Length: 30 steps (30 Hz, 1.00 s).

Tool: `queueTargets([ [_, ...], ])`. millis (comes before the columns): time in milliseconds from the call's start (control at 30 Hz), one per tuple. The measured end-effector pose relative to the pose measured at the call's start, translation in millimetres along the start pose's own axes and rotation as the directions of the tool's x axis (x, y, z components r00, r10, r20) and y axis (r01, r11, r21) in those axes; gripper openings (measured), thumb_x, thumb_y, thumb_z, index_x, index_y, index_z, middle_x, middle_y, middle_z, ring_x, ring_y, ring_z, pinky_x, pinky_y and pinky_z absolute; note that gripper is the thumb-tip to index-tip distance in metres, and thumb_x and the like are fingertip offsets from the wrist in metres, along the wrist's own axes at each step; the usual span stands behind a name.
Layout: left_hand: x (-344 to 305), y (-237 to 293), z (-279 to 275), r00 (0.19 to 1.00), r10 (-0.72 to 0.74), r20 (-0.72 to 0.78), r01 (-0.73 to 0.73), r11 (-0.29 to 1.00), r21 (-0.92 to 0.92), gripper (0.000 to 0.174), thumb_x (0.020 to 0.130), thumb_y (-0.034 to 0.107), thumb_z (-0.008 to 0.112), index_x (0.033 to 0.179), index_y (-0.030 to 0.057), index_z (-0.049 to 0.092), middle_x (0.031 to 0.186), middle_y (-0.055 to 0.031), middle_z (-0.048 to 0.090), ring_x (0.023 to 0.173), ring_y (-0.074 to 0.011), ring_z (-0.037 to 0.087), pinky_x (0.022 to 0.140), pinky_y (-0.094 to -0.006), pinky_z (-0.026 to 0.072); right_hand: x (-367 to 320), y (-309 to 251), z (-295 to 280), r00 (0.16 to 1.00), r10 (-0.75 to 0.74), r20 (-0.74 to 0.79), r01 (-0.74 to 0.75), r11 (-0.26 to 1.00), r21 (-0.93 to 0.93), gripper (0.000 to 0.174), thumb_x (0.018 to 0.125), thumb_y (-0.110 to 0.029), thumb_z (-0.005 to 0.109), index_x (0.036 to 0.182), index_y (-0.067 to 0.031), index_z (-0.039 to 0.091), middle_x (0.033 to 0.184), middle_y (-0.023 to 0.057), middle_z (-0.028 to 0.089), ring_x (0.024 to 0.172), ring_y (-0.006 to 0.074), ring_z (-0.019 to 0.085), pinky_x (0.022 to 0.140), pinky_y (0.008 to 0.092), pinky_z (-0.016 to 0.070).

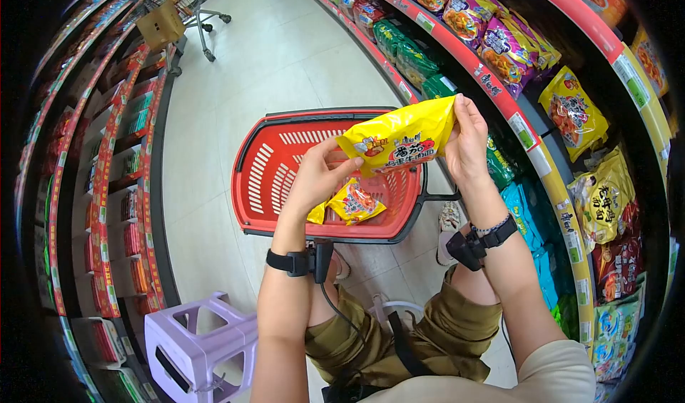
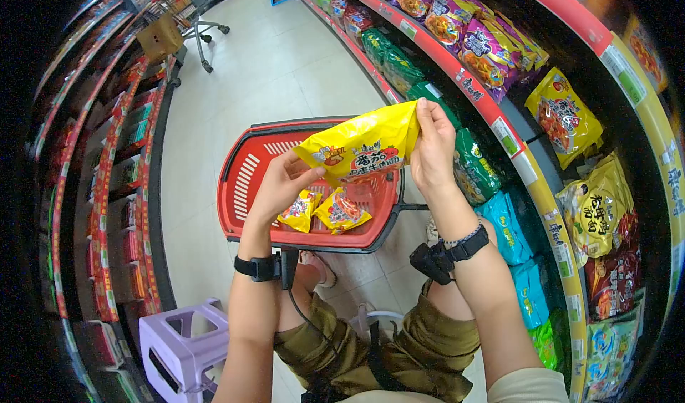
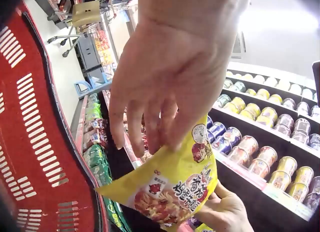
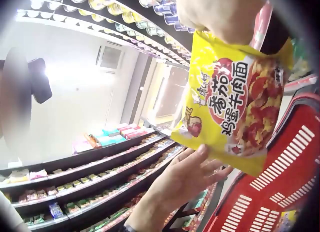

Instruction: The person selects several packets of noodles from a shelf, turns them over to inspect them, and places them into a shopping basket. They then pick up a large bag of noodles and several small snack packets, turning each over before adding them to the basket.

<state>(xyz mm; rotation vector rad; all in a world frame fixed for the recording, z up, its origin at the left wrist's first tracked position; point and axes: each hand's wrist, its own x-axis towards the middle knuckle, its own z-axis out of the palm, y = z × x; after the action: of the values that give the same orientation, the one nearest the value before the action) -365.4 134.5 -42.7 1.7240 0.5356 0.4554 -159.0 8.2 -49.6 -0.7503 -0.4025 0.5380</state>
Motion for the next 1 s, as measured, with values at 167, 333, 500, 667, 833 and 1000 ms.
queueTargets([
  [167,6,0,1,0.964,0.112,-0.24,-0.121,0.992,-0.023,0.015,0.084,0.009,0.064,0.094,-0.002,0.065,0.08,-0.0078,0.068,0.074,-0.0092,0.062,0.064,-0.0222,0.0472,7,6,-9,0.983,0.179,-0.043,-0.168,0.967,0.191,0.016,0.095,-0.02,0.05,0.099,-0.0042,0.053,0.093,0.0048,0.059,0.087,0.014,0.057,0.081,0.0286,0.0461],
  [333,6,9,10,0.767,0.497,-0.406,-0.303,0.839,0.452,0.01,0.085,0.008,0.059,0.089,-0.0015,0.061,0.079,-0.0101,0.064,0.073,-0.0204,0.063,0.064,-0.0291,0.0472,0,23,-20,0.873,0.43,-0.231,-0.445,0.896,-0.012,0.019,0.09,-0.018,0.056,0.106,-0.0081,0.056,0.1,0.0032,0.06,0.093,0.0156,0.056,0.089,0.0333,0.0433],
  [500,9,6,13,0.758,0.557,-0.339,-0.143,0.649,0.747,0.008,0.084,0.011,0.059,0.08,0.0042,0.057,0.074,-0.0101,0.058,0.071,-0.0282,0.058,0.06,-0.0387,0.0454,-7,31,-13,0.916,0.279,-0.287,-0.379,0.835,-0.4,0.024,0.086,-0.014,0.058,0.109,-0.0103,0.059,0.095,-0.0019,0.059,0.086,0.0089,0.053,0.084,0.0287,0.0408],
  [667,9,5,24,0.728,0.575,-0.373,-0.132,0.651,0.747,0.013,0.084,0.014,0.06,0.078,0.0044,0.054,0.071,-0.0105,0.057,0.066,-0.0307,0.058,0.055,-0.0411,0.0441,-23,39,2,0.908,0.41,-0.089,-0.401,0.784,-0.473,0.019,0.087,-0.015,0.058,0.105,-0.0078,0.058,0.095,-0.0009,0.059,0.089,0.0078,0.054,0.079,0.0235,0.0413],
  [833,18,-12,27,0.755,0.514,-0.407,-0.133,0.728,0.672,0.013,0.085,0.013,0.058,0.078,0.0017,0.055,0.072,-0.0134,0.059,0.065,-0.0325,0.059,0.056,-0.0405,0.0448,-32,45,10,0.89,0.453,0.058,-0.33,0.726,-0.603,0.027,0.088,-0.024,0.059,0.109,-0.0077,0.055,0.1,0.0004,0.058,0.094,0.0091,0.053,0.08,0.0273,0.0423],
  [1000,13,-14,46,0.803,0.437,-0.405,-0.193,0.834,0.517,0.011,0.084,0.009,0.059,0.082,-0.0011,0.06,0.074,-0.016,0.061,0.065,-0.029,0.063,0.058,-0.0368,0.0475,-43,36,24,0.736,0.673,0.072,-0.569,0.674,-0.471,0.071,0.082,-0.043,0.065,0.132,-0.0048,0.032,0.125,0.0111,0.046,0.117,0.0204,0.045,0.086,0.0399,0.0439],
])
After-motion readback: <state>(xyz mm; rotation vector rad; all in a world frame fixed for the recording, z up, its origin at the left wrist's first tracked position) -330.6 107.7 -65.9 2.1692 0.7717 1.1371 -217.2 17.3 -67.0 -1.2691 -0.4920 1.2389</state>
